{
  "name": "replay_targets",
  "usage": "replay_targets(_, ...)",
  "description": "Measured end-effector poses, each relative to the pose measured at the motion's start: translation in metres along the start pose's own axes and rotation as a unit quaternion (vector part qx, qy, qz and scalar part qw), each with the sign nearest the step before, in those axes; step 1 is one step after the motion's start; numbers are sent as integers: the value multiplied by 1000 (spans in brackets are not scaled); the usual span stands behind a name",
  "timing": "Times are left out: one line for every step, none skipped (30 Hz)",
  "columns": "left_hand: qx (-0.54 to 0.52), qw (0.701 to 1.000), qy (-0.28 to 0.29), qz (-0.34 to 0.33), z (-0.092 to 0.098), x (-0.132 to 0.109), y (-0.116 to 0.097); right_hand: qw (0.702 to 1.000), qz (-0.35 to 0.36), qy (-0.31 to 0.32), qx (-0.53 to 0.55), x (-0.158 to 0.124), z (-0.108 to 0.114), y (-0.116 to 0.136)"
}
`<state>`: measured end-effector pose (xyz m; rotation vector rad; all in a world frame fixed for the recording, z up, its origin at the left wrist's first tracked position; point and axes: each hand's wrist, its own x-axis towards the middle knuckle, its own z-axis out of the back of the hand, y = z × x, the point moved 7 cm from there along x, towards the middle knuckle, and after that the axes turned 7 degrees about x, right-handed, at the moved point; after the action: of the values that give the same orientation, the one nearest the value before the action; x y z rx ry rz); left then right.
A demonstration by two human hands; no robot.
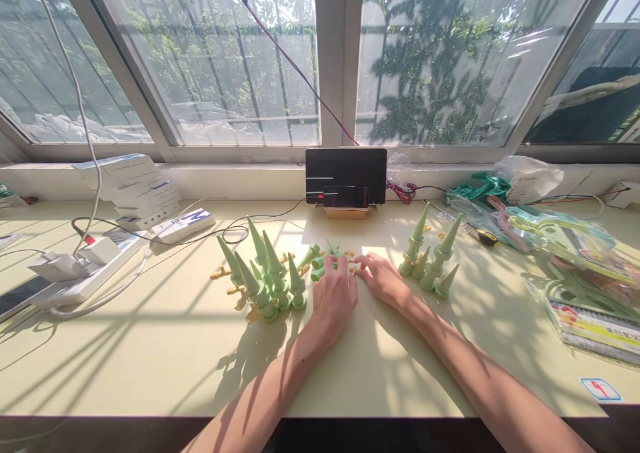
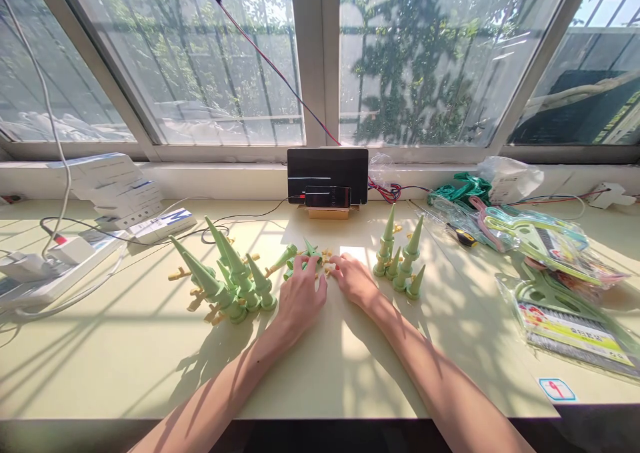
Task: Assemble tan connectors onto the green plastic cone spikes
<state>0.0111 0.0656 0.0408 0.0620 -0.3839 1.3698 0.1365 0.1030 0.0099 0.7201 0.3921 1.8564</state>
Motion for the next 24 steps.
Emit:
replay_targets(4,1000,3,4,0,0,0,1000,1,-1,-2,0,0,0)
replay_targets(7,1000,6,6,-1,0,1,1000,2,-2,-4,0,0,-1)
replay_targets(9,1000,10,7,-1,0,1,1000,2,-3,-6,0,-1,-1)
replay_targets(9,1000,15,9,-2,1,1,1000,1,-4,-8,0,-1,-1)
replay_targets(8,1000,18,10,-2,1,2,1000,1,-6,-9,0,-1,-1)
replay_targets(5,1000,21,11,-3,1,2,1000,1,-8,-10,0,-1,-1)
replay_targets(3,1000,22,12,-3,1,2,1000,1,-9,-11,0,-1,-1)
replay_targets(2,1000,21,13,-2,1,2,1000,1,-12,-12,0,0,0)
replay_targets(1,1000,21,14,-2,1,2,1000,1,-15,-11,-1,0,0)
replay_targets(2,1000,21,16,-2,0,2,1000,1,-18,-10,-1,0,0)
replay_targets(4,1000,22,17,-2,1,2,1000,1,-22,-9,-1,1,0)
replay_targets(7,1000,24,18,-2,1,2,1000,1,-24,-9,-1,1,-1)
replay_targets(9,999,27,19,-2,1,2,1000,3,-26,-7,-1,1,-1)
replay_targets(11,999,31,20,-3,1,2,1000,5,-28,-5,-1,1,-2)
replay_targets(12,999,34,21,-3,1,2,1000,6,-31,-1,-1,1,-2)
replay_targets(13,999,36,22,-3,1,3,999,8,-36,6,-2,1,-2)
replay_targets(14,999,38,24,-3,1,3,999,8,-44,15,-2,2,-2)
replay_targets(14,999,41,26,-3,1,3,998,9,-56,27,-2,4,-2)
replay_targets(15,999,44,27,-3,1,3,997,10,-69,38,-3,6,-1)
replay_targets(16,998,47,27,-4,1,3,995,11,-82,51,-4,9,0)
replay_targets(16,998,50,27,-4,1,3,993,10,-96,64,-4,12,1)
replay_targets(17,998,52,26,-4,1,3,991,7,-109,77,-5,14,2)
replay_targets(19,998,53,26,-4,1,3,989,2,-119,88,-6,17,3)
replay_targets(21,998,54,26,-4,1,3,987,-4,-127,99,-7,18,3)
